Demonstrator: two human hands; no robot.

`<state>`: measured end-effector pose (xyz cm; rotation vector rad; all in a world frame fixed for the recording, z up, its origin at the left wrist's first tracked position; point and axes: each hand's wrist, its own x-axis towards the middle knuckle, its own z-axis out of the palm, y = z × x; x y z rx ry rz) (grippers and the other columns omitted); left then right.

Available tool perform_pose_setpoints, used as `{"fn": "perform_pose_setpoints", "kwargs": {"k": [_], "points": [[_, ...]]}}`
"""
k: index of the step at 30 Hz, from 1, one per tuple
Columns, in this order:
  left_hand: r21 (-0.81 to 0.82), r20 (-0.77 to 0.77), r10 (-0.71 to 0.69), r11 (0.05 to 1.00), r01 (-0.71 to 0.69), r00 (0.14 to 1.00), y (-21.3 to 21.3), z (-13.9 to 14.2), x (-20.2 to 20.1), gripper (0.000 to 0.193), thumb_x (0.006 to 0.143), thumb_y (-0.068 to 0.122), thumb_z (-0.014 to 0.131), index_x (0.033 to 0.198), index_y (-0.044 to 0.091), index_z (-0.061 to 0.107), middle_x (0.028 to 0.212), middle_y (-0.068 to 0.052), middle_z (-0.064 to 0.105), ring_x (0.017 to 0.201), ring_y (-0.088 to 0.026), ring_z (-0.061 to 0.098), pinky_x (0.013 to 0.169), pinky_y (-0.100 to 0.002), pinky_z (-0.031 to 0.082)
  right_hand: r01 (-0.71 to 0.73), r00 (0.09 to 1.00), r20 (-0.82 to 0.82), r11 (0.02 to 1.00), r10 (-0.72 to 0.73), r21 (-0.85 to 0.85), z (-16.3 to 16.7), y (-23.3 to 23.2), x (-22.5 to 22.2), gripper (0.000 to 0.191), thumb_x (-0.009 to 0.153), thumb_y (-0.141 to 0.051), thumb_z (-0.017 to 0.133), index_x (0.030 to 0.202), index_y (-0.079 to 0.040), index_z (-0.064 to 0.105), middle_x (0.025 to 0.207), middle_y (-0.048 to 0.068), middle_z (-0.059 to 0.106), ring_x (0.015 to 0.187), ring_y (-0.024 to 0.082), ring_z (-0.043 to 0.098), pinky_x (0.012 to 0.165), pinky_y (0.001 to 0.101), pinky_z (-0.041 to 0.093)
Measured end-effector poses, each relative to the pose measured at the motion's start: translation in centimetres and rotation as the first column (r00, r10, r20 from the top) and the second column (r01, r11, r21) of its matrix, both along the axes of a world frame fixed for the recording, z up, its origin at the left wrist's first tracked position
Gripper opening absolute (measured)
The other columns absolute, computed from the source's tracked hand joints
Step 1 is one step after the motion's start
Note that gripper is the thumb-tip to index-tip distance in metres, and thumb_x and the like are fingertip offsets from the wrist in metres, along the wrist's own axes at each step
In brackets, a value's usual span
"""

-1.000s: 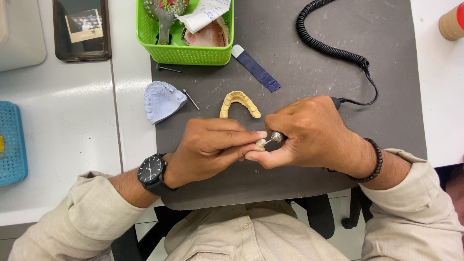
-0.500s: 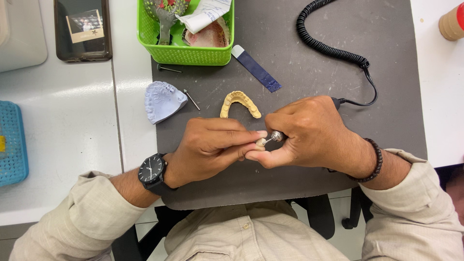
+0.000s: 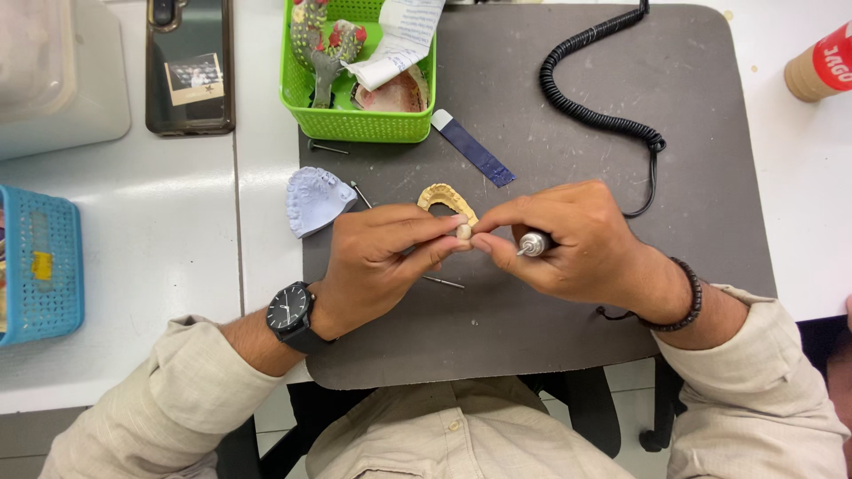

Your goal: The person holds a small dental prosthetic tooth in one hand and grinds its surface with a rotary grinding tool, repositioning it repeatedly. They then set the tool down, pick up a yellow denture arch, and press the ground tooth into place on the arch, checking the fit.

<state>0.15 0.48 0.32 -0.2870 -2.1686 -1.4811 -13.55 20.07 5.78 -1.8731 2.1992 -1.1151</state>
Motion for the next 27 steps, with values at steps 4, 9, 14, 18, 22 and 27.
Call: {"fn": "perform_pose_setpoints", "kwargs": {"k": [4,9,14,18,22,27], "points": [[-0.048,-0.025,0.000,0.999,-0.001,1.000,-0.2,-0.2,-0.2,0.021,0.095,0.006,0.077,0.115,0.003,0.074,0.094,-0.008,0.076,0.073,-0.014,0.073,0.064,-0.025,0.059,-0.007,0.999,0.036,1.000,0.007,0.009,-0.2,-0.2,0.1,0.011,0.088,-0.012,0.081,0.098,-0.009,0.076,0.063,0.003,0.065,0.051,0.013,0.060,0.047,0.0284,0.043],[-0.188,-0.118,-0.041,0.982,0.019,0.992,-0.7,-0.3,-0.3,0.026,0.095,0.008,0.078,0.120,0.002,0.071,0.099,-0.009,0.074,0.082,-0.020,0.074,0.070,-0.030,0.060,-0.007,0.997,0.078,1.000,0.005,0.025,-0.6,-0.2,0.1,0.009,0.090,-0.012,0.079,0.097,-0.010,0.074,0.066,0.002,0.068,0.052,0.012,0.063,0.048,0.0267,0.046],[-0.235,-0.156,-0.044,0.972,0.006,0.987,-0.6,-0.4,-0.4,0.029,0.095,0.010,0.079,0.122,0.002,0.070,0.102,-0.010,0.073,0.084,-0.022,0.074,0.071,-0.031,0.060,-0.030,0.994,0.106,0.998,0.025,0.047,-0.8,-0.1,0.0,0.009,0.089,-0.012,0.078,0.096,-0.010,0.073,0.063,0.002,0.066,0.051,0.012,0.062,0.047,0.0269,0.046],[-0.238,-0.145,-0.064,0.971,0.028,0.987,-0.6,-0.2,-0.4,0.027,0.095,0.010,0.079,0.120,0.003,0.071,0.100,-0.010,0.073,0.084,-0.022,0.074,0.070,-0.031,0.060,-0.052,0.990,0.136,0.996,0.041,0.078,-0.5,0.0,0.0,0.009,0.088,-0.011,0.078,0.095,-0.010,0.073,0.063,0.002,0.065,0.050,0.012,0.062,0.046,0.0269,0.045],[-0.263,-0.158,-0.086,0.964,0.042,0.984,-0.8,0.3,-0.3,0.027,0.095,0.010,0.079,0.119,0.002,0.071,0.098,-0.009,0.072,0.082,-0.022,0.073,0.069,-0.032,0.059,0.015,0.999,0.051,0.996,-0.020,0.093,0.2,0.2,0.3,0.019,0.085,-0.025,0.081,0.090,-0.010,0.071,0.060,0.001,0.061,0.048,0.013,0.059,0.046,0.0281,0.043],[-0.320,-0.113,-0.187,0.937,0.142,0.976,-0.9,0.5,-0.2,0.027,0.093,0.009,0.079,0.118,0.003,0.071,0.096,-0.006,0.071,0.078,-0.021,0.072,0.065,-0.032,0.056,0.089,0.954,-0.292,0.994,-0.065,0.070,0.0,-0.6,0.3,0.063,0.069,-0.060,0.090,0.065,-0.008,0.055,0.053,0.004,0.049,0.045,0.022,0.049,0.044,0.0349,0.037]]}}
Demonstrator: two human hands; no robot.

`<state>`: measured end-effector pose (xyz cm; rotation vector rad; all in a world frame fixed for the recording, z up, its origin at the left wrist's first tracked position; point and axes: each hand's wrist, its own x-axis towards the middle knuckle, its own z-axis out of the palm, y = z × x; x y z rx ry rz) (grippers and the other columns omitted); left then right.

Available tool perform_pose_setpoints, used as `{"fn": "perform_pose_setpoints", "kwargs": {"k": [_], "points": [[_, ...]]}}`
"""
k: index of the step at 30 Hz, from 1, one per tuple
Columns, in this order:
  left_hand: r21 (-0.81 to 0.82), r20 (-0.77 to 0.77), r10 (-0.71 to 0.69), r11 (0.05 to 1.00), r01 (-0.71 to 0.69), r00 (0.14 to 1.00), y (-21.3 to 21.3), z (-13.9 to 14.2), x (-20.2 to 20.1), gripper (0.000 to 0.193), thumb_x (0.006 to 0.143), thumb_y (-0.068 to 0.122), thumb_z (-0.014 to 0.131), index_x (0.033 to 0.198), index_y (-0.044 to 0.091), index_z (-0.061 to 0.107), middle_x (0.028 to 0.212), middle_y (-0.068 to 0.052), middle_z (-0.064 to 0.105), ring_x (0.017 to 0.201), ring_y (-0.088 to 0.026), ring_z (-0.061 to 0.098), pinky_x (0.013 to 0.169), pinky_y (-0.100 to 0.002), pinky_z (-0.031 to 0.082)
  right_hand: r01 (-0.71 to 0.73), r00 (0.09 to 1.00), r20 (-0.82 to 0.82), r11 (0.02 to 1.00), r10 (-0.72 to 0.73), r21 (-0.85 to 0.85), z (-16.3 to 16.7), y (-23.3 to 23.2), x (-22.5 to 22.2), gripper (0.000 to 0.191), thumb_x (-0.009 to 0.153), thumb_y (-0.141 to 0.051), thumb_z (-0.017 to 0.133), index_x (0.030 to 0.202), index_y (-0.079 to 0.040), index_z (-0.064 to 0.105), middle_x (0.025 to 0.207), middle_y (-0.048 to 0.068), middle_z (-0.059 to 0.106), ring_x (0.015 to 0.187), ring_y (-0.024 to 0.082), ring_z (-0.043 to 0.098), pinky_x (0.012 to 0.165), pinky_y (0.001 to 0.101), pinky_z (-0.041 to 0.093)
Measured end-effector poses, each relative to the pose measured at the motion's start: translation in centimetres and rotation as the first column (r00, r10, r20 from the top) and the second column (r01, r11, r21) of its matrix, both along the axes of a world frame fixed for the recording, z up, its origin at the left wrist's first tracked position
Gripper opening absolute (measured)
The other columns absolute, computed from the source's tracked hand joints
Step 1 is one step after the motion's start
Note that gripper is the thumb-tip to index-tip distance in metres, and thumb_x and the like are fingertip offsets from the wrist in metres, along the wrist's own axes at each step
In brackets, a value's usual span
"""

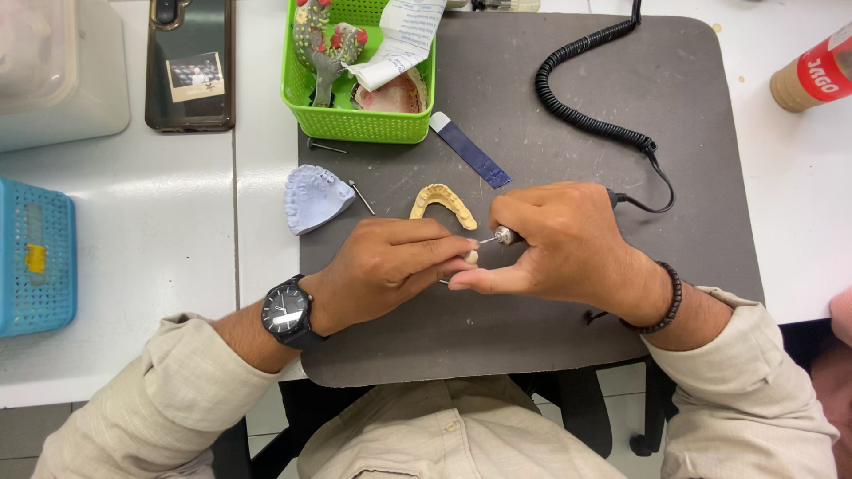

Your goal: The person holds a small dental prosthetic tooth in one hand and grinds its surface with a rotary grinding tool, repositioning it repeatedly. They then set the tool down, pick up a yellow denture arch, and press the ground tooth into place on the arch, checking the fit.

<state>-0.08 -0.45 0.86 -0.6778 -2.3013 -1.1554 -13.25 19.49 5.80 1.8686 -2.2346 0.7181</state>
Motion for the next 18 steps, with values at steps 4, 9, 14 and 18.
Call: {"fn": "perform_pose_setpoints", "kwargs": {"k": [4,9,14,18], "points": [[-0.008,0.008,-0.021,1.000,0.021,1.000,0.03,-0.05,0.02,0.027,0.091,0.010,0.079,0.116,0.004,0.071,0.096,-0.004,0.070,0.079,-0.021,0.071,0.065,-0.032,0.057,-0.003,0.999,-0.039,0.999,0.005,0.036,-0.19,0.02,0.12,0.066,0.070,-0.061,0.088,0.057,-0.008,0.052,0.048,0.004,0.045,0.040,0.023,0.045,0.040,0.0361,0.035],[-0.025,0.005,-0.024,0.999,0.024,1.000,0.09,-0.23,0.00,0.026,0.089,0.012,0.080,0.113,0.005,0.072,0.096,-0.004,0.071,0.077,-0.021,0.071,0.063,-0.032,0.056,-0.017,0.999,-0.046,0.997,0.020,0.071,-0.37,0.03,0.22,0.065,0.071,-0.061,0.086,0.054,-0.009,0.051,0.046,0.003,0.045,0.039,0.023,0.046,0.039,0.0363,0.036],[-0.012,0.015,-0.031,0.999,0.032,0.999,0.16,-0.31,0.05,0.026,0.090,0.012,0.081,0.113,0.006,0.072,0.094,-0.003,0.071,0.076,-0.020,0.071,0.062,-0.032,0.056,-0.024,1.000,-0.014,0.994,0.026,0.108,-0.48,0.04,0.37,0.065,0.073,-0.060,0.085,0.052,-0.009,0.050,0.045,0.003,0.046,0.038,0.023,0.047,0.039,0.0361,0.037],[0.000,0.022,-0.033,0.999,0.033,0.999,0.19,-0.37,0.06,0.026,0.090,0.012,0.081,0.113,0.006,0.072,0.094,-0.003,0.071,0.075,-0.020,0.071,0.062,-0.031,0.056,-0.020,1.000,-0.015,0.994,0.022,0.110,-0.45,0.08,0.37,0.065,0.073,-0.060,0.085,0.051,-0.009,0.050,0.044,0.003,0.046,0.037,0.022,0.047,0.037,0.0362,0.036]]}}
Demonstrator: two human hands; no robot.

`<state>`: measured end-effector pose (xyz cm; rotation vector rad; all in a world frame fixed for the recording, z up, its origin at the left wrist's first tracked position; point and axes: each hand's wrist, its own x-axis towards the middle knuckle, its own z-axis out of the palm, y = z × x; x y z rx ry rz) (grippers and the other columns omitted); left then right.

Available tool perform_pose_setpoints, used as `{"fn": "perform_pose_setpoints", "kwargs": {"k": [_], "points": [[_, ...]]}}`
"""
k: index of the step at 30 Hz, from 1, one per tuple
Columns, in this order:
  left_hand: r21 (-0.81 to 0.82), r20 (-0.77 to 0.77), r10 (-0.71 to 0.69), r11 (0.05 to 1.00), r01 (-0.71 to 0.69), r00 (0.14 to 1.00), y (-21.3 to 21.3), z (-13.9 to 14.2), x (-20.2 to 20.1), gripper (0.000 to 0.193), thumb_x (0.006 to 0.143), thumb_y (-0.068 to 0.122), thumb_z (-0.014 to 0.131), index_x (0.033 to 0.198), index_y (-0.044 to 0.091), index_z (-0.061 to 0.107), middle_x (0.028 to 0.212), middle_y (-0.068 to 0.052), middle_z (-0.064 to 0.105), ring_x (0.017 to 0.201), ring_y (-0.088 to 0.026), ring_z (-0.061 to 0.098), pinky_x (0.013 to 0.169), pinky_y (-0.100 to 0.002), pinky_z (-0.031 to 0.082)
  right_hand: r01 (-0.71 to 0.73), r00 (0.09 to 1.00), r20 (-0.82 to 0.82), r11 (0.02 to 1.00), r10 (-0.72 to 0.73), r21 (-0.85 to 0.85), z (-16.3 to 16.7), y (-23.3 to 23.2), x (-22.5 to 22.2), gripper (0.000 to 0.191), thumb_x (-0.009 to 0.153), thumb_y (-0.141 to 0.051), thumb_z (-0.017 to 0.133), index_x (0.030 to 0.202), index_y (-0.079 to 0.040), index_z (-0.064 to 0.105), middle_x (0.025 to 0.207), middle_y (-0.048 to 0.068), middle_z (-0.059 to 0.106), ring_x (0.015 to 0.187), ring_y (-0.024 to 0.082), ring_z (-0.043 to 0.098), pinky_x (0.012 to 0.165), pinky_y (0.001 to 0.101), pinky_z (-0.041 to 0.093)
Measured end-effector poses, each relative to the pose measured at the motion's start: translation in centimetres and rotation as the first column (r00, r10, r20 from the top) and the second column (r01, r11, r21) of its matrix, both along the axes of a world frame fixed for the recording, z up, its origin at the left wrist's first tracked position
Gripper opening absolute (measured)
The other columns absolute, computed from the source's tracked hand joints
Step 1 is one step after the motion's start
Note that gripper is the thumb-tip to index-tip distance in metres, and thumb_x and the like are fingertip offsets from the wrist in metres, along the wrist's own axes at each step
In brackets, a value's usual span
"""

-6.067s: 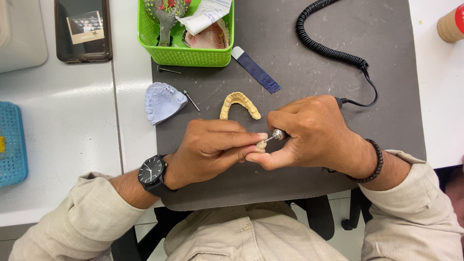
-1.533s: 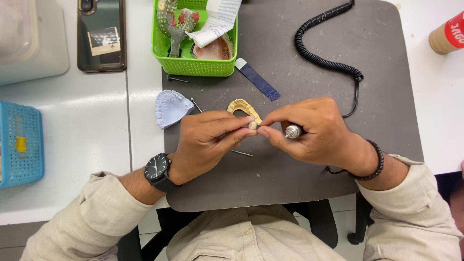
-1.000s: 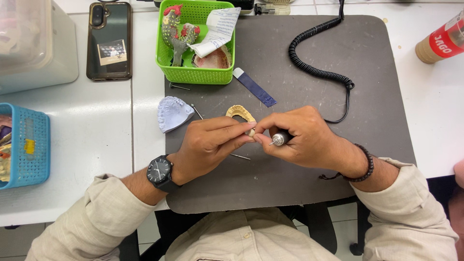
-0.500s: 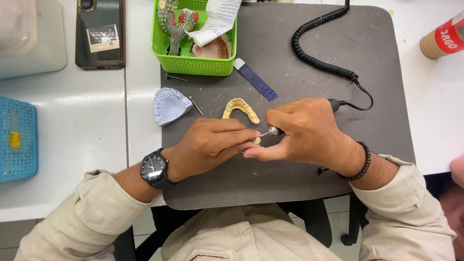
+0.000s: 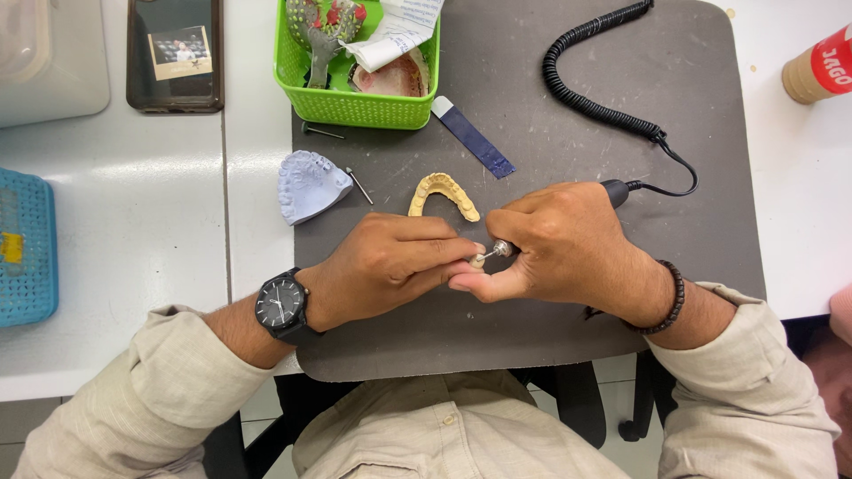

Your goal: The person holds a small dental prosthetic tooth in one hand and grinds its surface with a rotary grinding tool, repositioning it repeatedly. They then set the tool down, pick up a yellow denture arch, and press the ground tooth into place on the arch, checking the fit.

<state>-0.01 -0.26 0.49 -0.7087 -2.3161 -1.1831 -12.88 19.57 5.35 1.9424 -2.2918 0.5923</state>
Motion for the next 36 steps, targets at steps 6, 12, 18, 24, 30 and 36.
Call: {"fn": "perform_pose_setpoints", "kwargs": {"k": [6,12,18,24,30,36], "points": [[0.009,0.007,0.004,1.000,-0.004,1.000,0.12,-0.02,-0.01,0.025,0.090,0.012,0.080,0.113,0.006,0.072,0.095,-0.004,0.071,0.077,-0.021,0.071,0.064,-0.031,0.057,-0.011,1.000,0.004,1.000,0.011,0.027,0.05,-0.02,-0.05,0.066,0.075,-0.062,0.084,0.052,-0.010,0.050,0.044,0.002,0.047,0.037,0.020,0.047,0.038,0.0348,0.036],[0.021,0.036,-0.012,1.000,0.011,0.999,0.13,0.07,0.06,0.026,0.090,0.013,0.081,0.114,0.006,0.073,0.095,-0.003,0.072,0.076,-0.020,0.071,0.062,-0.030,0.056,0.018,1.000,-0.027,0.999,-0.017,0.047,0.21,0.01,-0.13,0.071,0.070,-0.066,0.084,0.049,-0.008,0.049,0.040,0.003,0.045,0.033,0.020,0.044,0.034,0.0357,0.034],[0.020,0.020,-0.004,1.000,0.003,1.000,0.18,-0.04,0.08,0.026,0.090,0.013,0.081,0.113,0.006,0.073,0.095,-0.003,0.072,0.076,-0.019,0.071,0.062,-0.030,0.056,0.011,1.000,-0.020,0.999,-0.010,0.047,0.15,0.03,0.03,0.068,0.073,-0.065,0.082,0.052,-0.009,0.051,0.044,0.003,0.048,0.037,0.021,0.048,0.038,0.0353,0.037],[0.019,0.017,0.008,1.000,-0.008,1.000,0.16,0.00,0.12,0.025,0.089,0.013,0.081,0.112,0.006,0.073,0.093,-0.003,0.072,0.075,-0.019,0.071,0.061,-0.030,0.055,0.008,1.000,0.003,0.999,-0.008,0.043,0.31,0.02,0.07,0.066,0.074,-0.063,0.082,0.051,-0.009,0.051,0.044,0.003,0.048,0.036,0.022,0.048,0.037,0.0356,0.037],[0.018,0.023,0.012,1.000,-0.012,1.000,0.22,0.01,0.11,0.026,0.089,0.011,0.081,0.112,0.006,0.073,0.092,-0.003,0.071,0.074,-0.019,0.070,0.060,-0.030,0.055,0.006,1.000,0.013,0.999,-0.006,0.053,0.35,0.05,0.12,0.066,0.076,-0.062,0.082,0.051,-0.010,0.051,0.044,0.002,0.047,0.036,0.021,0.048,0.037,0.0352,0.036],[0.034,0.027,-0.001,0.999,0.000,1.000,0.24,-0.10,0.10,0.026,0.089,0.011,0.081,0.113,0.006,0.073,0.093,-0.004,0.071,0.074,-0.019,0.070,0.061,-0.030,0.055,0.012,1.000,0.016,0.998,-0.013,0.066,0.29,0.06,0.06,0.066,0.075,-0.062,0.081,0.050,-0.009,0.051,0.043,0.002,0.048,0.035,0.020,0.047,0.035,0.0350,0.036]]}}
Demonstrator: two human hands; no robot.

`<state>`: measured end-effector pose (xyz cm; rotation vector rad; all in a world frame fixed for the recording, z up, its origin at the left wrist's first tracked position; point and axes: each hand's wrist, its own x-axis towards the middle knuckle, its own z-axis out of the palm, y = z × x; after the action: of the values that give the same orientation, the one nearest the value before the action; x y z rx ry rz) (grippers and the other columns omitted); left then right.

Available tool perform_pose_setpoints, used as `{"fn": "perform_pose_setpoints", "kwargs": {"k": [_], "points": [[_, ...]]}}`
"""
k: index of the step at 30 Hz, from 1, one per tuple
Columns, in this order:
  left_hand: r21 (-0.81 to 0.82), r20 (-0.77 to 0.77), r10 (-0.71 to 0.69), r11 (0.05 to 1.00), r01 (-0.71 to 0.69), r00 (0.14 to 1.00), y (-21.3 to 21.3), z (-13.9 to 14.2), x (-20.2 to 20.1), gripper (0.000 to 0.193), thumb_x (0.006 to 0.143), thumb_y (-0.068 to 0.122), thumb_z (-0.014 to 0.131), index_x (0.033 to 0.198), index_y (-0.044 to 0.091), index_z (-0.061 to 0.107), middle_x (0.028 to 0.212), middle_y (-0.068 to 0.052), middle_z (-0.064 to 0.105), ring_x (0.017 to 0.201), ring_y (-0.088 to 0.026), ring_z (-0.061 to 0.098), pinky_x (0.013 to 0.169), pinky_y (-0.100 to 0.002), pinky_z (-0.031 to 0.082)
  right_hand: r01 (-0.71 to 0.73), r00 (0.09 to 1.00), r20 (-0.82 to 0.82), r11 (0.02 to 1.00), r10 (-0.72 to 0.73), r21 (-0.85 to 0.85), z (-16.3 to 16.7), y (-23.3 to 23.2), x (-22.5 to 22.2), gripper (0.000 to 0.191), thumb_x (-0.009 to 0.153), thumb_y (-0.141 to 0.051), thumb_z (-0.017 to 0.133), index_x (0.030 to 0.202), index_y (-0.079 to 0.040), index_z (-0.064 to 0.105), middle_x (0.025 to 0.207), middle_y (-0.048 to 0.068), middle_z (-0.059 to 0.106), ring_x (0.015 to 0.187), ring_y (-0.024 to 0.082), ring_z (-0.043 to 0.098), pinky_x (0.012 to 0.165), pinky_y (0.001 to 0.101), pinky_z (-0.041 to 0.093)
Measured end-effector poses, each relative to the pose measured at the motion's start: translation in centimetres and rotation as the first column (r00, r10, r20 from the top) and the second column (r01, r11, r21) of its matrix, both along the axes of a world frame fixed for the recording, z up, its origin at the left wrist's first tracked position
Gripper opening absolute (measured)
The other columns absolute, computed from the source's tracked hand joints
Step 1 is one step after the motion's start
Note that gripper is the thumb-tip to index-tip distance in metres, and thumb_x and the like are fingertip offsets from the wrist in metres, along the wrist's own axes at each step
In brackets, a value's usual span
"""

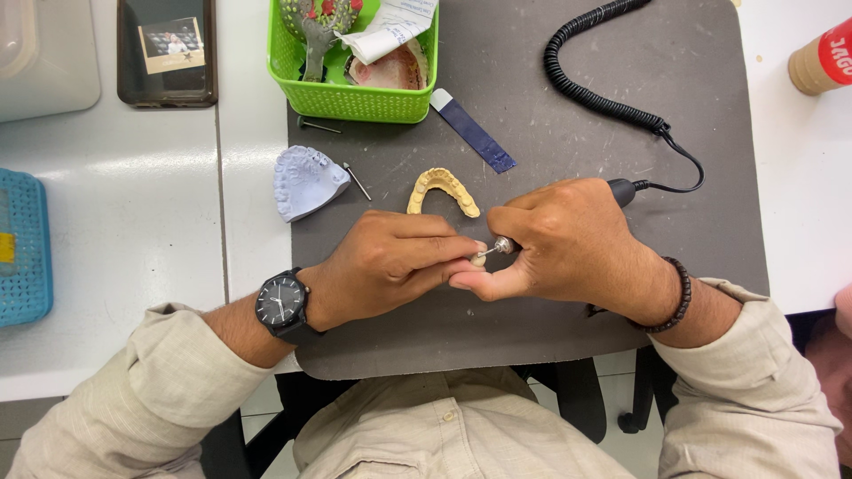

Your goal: The person holds a small dental prosthetic tooth in one hand and grinds its surface with a rotary grinding tool, repositioning it repeatedly. They then set the tool down, pick up a yellow denture arch, and press the ground tooth into place on the arch, checking the fit.

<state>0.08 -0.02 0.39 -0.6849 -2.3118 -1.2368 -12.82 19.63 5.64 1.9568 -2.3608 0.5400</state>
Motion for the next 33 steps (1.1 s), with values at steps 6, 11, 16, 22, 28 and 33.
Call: {"fn": "perform_pose_setpoints", "kwargs": {"k": [6,11,16,22,28,33], "points": [[0.006,0.008,0.008,1.000,-0.008,1.000,0.12,-0.11,-0.03,0.026,0.089,0.012,0.081,0.113,0.006,0.073,0.092,-0.003,0.071,0.073,-0.018,0.070,0.060,-0.029,0.055,-0.006,1.000,0.000,1.000,0.006,0.009,-0.07,0.02,-0.05,0.067,0.076,-0.063,0.080,0.049,-0.009,0.051,0.041,0.001,0.047,0.033,0.019,0.046,0.034,0.0346,0.035],[0.007,0.020,0.008,1.000,-0.008,1.000,0.04,-0.12,-0.08,0.026,0.089,0.011,0.081,0.114,0.006,0.073,0.091,-0.003,0.071,0.073,-0.018,0.070,0.060,-0.029,0.055,0.005,1.000,-0.023,1.000,-0.005,-0.004,-0.08,0.01,0.00,0.067,0.076,-0.063,0.081,0.049,-0.009,0.052,0.041,0.002,0.047,0.034,0.019,0.046,0.034,0.0347,0.035],[0.007,0.024,0.000,1.000,0.000,1.000,-0.01,0.05,-0.04,0.027,0.090,0.011,0.081,0.115,0.007,0.073,0.092,-0.003,0.072,0.074,-0.018,0.071,0.060,-0.029,0.055,0.027,0.999,-0.030,1.000,-0.028,-0.013,-0.02,0.04,-0.02,0.068,0.074,-0.064,0.082,0.048,-0.009,0.052,0.040,0.002,0.046,0.033,0.019,0.046,0.034,0.0348,0.035],[0.018,0.032,-0.006,1.000,0.005,0.999,0.02,0.10,-0.03,0.028,0.089,0.010,0.081,0.116,0.007,0.073,0.092,-0.003,0.071,0.075,-0.019,0.071,0.061,-0.030,0.055,0.023,0.999,-0.026,1.000,-0.023,-0.010,-0.19,0.03,-0.01,0.067,0.074,-0.064,0.082,0.050,-0.009,0.053,0.043,0.002,0.048,0.035,0.020,0.048,0.035,0.0348,0.036],[0.007,0.022,-0.006,1.000,0.006,1.000,0.00,0.08,-0.01,0.028,0.089,0.010,0.081,0.116,0.007,0.073,0.092,-0.003,0.071,0.074,-0.019,0.071,0.061,-0.030,0.055,0.016,1.000,-0.016,1.000,-0.015,0.023,-0.14,0.07,0.00,0.067,0.075,-0.064,0.081,0.050,-0.009,0.053,0.042,0.002,0.049,0.034,0.019,0.048,0.034,0.0349,0.036],[0.001,0.019,0.008,1.000,-0.008,1.000,0.02,0.04,-0.01,0.028,0.089,0.012,0.081,0.115,0.007,0.073,0.092,-0.003,0.072,0.074,-0.018,0.071,0.061,-0.029,0.055,0.018,1.000,-0.016,1.000,-0.018,0.008,-0.12,0.05,0.07,0.069,0.075,-0.064,0.081,0.048,-0.009,0.051,0.042,0.002,0.047,0.034,0.020,0.046,0.035,0.0351,0.036]]}}
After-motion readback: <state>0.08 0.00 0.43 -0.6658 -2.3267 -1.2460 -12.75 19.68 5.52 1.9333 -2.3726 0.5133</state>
